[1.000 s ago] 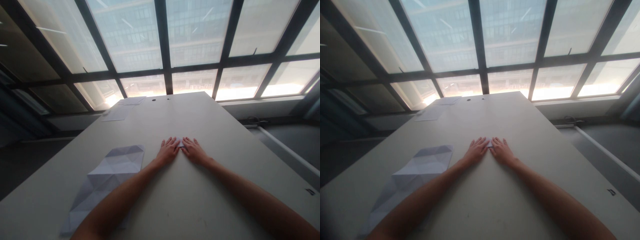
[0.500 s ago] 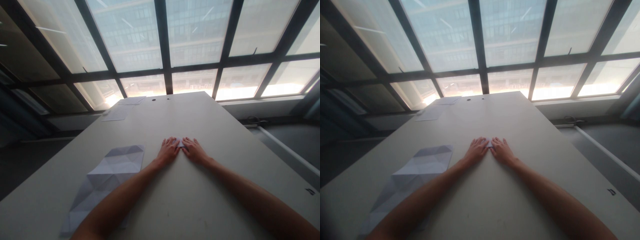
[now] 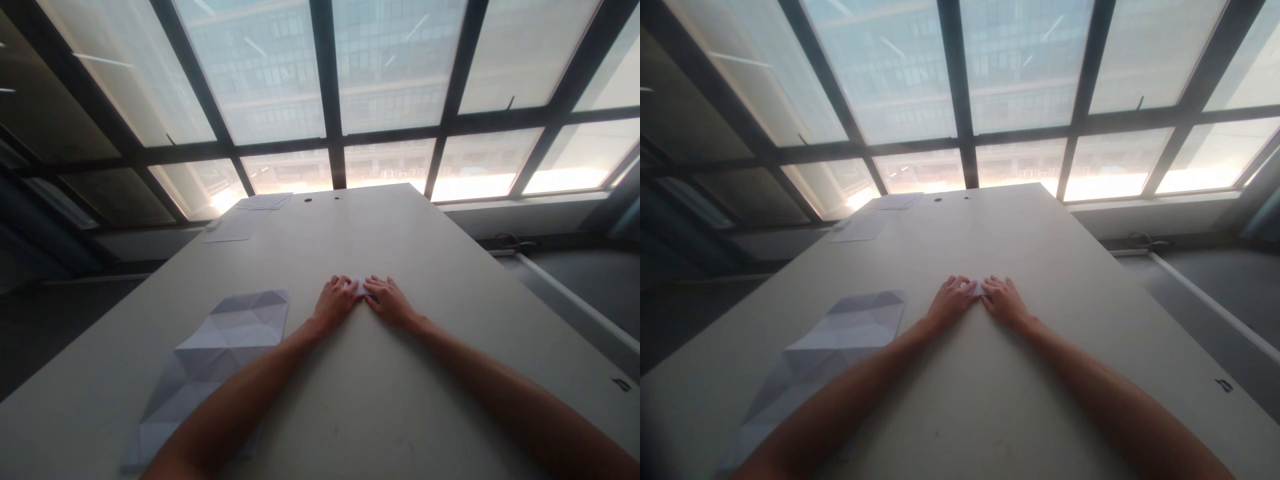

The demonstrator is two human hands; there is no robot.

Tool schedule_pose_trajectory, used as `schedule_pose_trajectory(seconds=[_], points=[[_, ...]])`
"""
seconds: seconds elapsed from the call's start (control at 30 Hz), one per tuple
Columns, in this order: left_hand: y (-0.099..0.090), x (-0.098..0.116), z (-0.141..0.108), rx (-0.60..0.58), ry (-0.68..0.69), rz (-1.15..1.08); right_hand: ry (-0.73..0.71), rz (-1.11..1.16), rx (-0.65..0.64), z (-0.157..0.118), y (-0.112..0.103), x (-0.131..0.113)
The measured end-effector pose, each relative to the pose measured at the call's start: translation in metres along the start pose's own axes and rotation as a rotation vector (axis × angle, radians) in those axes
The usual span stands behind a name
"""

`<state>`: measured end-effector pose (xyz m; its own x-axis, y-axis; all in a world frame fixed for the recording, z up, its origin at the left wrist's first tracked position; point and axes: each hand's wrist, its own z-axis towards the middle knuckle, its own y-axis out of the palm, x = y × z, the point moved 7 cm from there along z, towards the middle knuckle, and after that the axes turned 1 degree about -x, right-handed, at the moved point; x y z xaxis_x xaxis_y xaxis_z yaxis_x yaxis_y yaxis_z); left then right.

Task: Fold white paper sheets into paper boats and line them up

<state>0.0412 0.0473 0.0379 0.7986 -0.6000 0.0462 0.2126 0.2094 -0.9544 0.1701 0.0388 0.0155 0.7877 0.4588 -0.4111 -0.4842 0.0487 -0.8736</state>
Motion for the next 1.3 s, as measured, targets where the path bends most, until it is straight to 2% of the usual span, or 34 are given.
schedule_pose_trajectory(seconds=[0.3,0.57,0.87,1.1,1.3], points=[[-0.001,0.0,0.001,0.013,0.019,0.006,-0.009,0.0,0.033,0.0,-0.003,-0.002],[-0.002,-0.001,0.0,-0.005,0.0,-0.028,-0.05,0.086,0.127,0.002,-0.011,-0.003],[-0.002,-0.003,0.0,-0.018,-0.029,-0.083,0.029,0.23,0.241,-0.001,-0.02,0.006],[-0.004,-0.001,0.002,0.054,-0.01,-0.292,0.068,0.274,0.338,-0.002,-0.023,0.013],[-0.006,-0.006,0.003,0.132,-0.061,-0.481,0.172,0.293,0.314,-0.003,-0.019,0.02]])
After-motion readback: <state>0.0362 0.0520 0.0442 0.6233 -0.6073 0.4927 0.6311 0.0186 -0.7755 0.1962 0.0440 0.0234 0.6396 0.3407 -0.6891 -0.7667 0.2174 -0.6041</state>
